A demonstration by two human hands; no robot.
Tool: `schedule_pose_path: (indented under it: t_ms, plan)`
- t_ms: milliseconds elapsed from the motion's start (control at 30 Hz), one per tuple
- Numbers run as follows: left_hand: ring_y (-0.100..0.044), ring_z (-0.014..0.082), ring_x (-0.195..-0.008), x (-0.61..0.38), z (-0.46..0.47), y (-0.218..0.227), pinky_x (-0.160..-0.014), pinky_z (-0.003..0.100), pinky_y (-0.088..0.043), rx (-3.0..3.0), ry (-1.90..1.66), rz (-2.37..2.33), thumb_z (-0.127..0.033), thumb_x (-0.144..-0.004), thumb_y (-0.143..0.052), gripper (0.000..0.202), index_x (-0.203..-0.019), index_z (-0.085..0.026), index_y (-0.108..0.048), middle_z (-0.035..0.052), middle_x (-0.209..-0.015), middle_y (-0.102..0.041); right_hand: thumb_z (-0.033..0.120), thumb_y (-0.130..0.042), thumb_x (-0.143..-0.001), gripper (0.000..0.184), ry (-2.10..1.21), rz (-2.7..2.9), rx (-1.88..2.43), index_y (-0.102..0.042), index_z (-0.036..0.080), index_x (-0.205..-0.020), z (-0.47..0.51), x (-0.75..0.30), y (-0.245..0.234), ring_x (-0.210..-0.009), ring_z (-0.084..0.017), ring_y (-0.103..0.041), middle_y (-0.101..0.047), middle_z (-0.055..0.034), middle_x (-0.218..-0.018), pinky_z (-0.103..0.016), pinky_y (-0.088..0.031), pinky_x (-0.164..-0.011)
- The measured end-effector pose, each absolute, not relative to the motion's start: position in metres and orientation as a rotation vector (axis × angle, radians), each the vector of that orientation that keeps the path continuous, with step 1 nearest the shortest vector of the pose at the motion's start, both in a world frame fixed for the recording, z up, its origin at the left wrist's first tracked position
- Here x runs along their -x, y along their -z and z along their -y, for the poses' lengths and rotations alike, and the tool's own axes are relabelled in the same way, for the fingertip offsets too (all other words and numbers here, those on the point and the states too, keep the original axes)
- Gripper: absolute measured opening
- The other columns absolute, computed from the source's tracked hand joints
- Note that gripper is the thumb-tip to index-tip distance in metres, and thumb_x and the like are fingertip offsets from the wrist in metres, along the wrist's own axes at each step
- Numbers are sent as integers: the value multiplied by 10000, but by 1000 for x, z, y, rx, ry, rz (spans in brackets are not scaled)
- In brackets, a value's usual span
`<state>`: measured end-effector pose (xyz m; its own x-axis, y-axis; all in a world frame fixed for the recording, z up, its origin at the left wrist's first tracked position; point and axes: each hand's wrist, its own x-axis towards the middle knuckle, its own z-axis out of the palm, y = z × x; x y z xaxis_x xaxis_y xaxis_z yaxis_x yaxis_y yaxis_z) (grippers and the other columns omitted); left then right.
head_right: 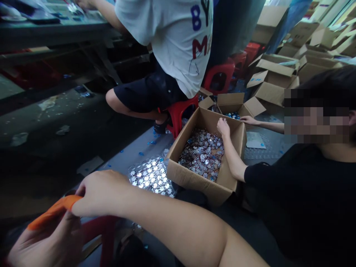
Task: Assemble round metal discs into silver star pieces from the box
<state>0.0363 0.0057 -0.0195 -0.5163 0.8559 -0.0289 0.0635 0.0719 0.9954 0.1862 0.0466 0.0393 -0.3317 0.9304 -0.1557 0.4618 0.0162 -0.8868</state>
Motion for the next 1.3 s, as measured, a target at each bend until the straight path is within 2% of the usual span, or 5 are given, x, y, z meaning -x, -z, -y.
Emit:
schedule_pose_path:
  t_ms: [533,733,867,1100,1300]
  plan:
    - [-668,381,-1082,-35,-4,26,-1082,575,-452,-1062,-1479,-1828,-348,-599,-871,495,-1049,-165,-773,86,-1033,-757,308,-689,-739,209,-1108,1994,1406,-712,232,-933,-47,-180,-38,-882,-199,-664,-738,-1,-948,-249,-484,-710]
    - [-704,283,-943,-30,-4,32,-1030,527,-506,-1304,-1578,-1732,-375,-698,-834,401,-1020,-145,-766,94,-984,-753,257,-672,-735,167,-1027,1929,1379,-734,216,-885,-43,-178,-29,-840,-190,-664,-732,-23,-919,-258,-496,-760]
    - [-695,259,-985,-27,-2,36,-1025,475,-512,-1431,-1545,-1651,-356,-767,-795,318,-1010,-155,-758,104,-1027,-740,199,-701,-705,136,-1055,1864,1329,-729,192,-838,-44,-180,-22,-781,-190,-634,-711,-33,-840,-275,-488,-699]
    - [-673,265,-1104,-24,-1,34,-1024,406,-533,-1391,-1466,-1430,-306,-760,-827,434,-1157,-170,-716,124,-1194,-705,212,-681,-747,99,-1350,1805,1260,-729,178,-827,-46,-196,-26,-615,-121,-559,-685,-3,-730,-237,-413,-556]
    - [-713,248,-984,-11,6,29,-988,376,-563,-1360,-1348,-1497,-356,-704,-868,502,-1152,-174,-731,108,-1130,-731,267,-654,-798,137,-1447,1909,1193,-722,169,-864,-46,-197,-27,-619,-91,-542,-668,13,-738,-189,-392,-535]
